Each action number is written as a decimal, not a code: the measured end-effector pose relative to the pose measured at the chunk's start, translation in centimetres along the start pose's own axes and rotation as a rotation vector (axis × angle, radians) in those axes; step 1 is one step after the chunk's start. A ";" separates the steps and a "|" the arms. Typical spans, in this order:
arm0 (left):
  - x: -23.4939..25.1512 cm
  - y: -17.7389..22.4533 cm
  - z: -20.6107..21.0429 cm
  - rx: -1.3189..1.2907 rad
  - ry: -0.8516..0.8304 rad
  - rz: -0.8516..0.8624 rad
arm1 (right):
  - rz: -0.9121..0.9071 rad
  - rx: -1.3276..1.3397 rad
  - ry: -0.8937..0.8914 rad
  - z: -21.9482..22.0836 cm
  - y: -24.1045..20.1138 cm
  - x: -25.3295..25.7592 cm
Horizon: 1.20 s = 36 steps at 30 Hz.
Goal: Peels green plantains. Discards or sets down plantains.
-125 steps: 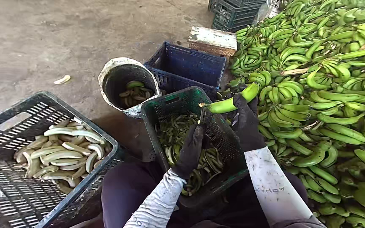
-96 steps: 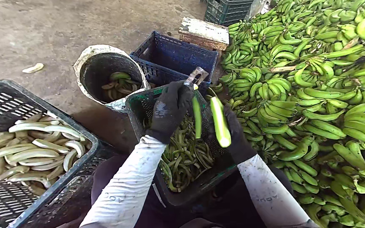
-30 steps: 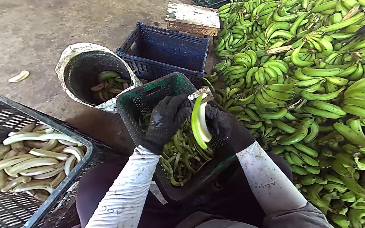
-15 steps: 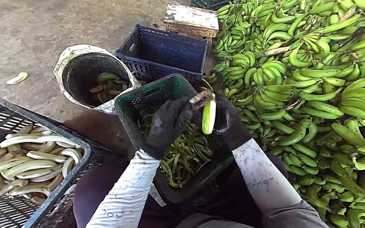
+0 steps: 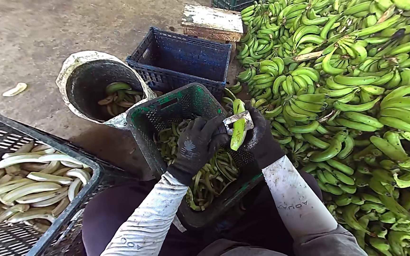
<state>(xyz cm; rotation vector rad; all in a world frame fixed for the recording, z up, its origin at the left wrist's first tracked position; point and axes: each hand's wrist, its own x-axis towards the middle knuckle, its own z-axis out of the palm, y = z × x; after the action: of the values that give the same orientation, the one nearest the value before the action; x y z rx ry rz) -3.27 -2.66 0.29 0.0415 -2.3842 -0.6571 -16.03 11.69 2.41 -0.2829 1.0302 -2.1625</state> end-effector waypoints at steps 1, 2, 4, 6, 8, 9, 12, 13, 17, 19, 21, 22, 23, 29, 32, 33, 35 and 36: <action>-0.3 0.2 0.3 0.025 0.005 -0.006 | -0.066 -0.122 0.027 -0.3 0.3 -0.1; -0.5 0.3 0.7 0.029 0.000 -0.037 | -0.140 -0.303 0.071 -0.2 0.4 -0.4; -0.5 0.6 0.6 -0.020 -0.044 -0.171 | -0.259 -0.733 0.084 0.4 0.3 -1.4; 0.3 0.2 -0.3 -0.164 -0.090 -0.375 | -0.095 -0.712 0.039 1.5 0.3 -1.6; 0.9 -1.1 -1.5 -0.322 -0.155 -0.600 | 0.095 -0.593 -0.031 2.4 0.3 -2.2; 1.0 -1.8 -1.9 -0.362 -0.168 -0.676 | 0.169 -0.529 -0.050 2.5 0.3 -2.2; 1.0 -2.0 -3.0 -0.351 -0.176 -0.677 | 0.261 -0.300 0.034 1.7 0.3 -1.1; 0.9 -1.7 -3.0 -0.333 -0.174 -0.611 | 0.239 -0.220 0.074 0.8 0.3 -0.6; -0.5 -0.7 -1.6 -0.141 -0.139 -0.179 | 0.052 -0.031 0.209 -1.3 -0.2 0.0; -1.1 -0.1 -1.0 -0.060 -0.120 0.024 | 0.010 -0.014 0.188 -2.3 -0.6 0.1; -1.4 0.6 -0.2 -0.042 -0.102 0.149 | 0.106 0.016 0.182 -2.7 -1.0 0.4; -1.6 1.0 0.2 -0.039 -0.104 0.160 | 0.164 0.023 0.143 -2.9 -1.0 0.4; -1.8 1.3 0.7 -0.043 -0.114 0.139 | 0.189 -0.002 0.106 -3.0 -0.8 0.4; -0.4 -0.6 0.6 -0.082 -0.188 -0.378 | 0.030 -0.461 0.074 -1.5 0.9 -1.1; 0.4 -2.3 -1.8 -0.143 -0.133 -0.590 | 0.154 -0.236 0.087 0.0 0.3 -1.4; 0.2 -2.6 -2.7 -0.170 -0.112 -0.598 | 0.206 -0.155 0.093 -0.1 0.0 -1.2; 0.0 -2.3 -3.9 -0.250 -0.115 -0.525 | 0.211 -0.076 0.090 -1.1 -0.2 -0.7; -0.1 -1.9 -4.1 -0.296 -0.140 -0.454 | 0.172 -0.082 0.091 -1.8 -0.2 -0.4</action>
<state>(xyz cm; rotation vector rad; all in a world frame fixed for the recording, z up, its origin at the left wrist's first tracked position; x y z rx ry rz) -0.96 -6.10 2.04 0.4308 -2.3998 -1.2552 -16.73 13.14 1.41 -0.1297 1.1529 -1.9974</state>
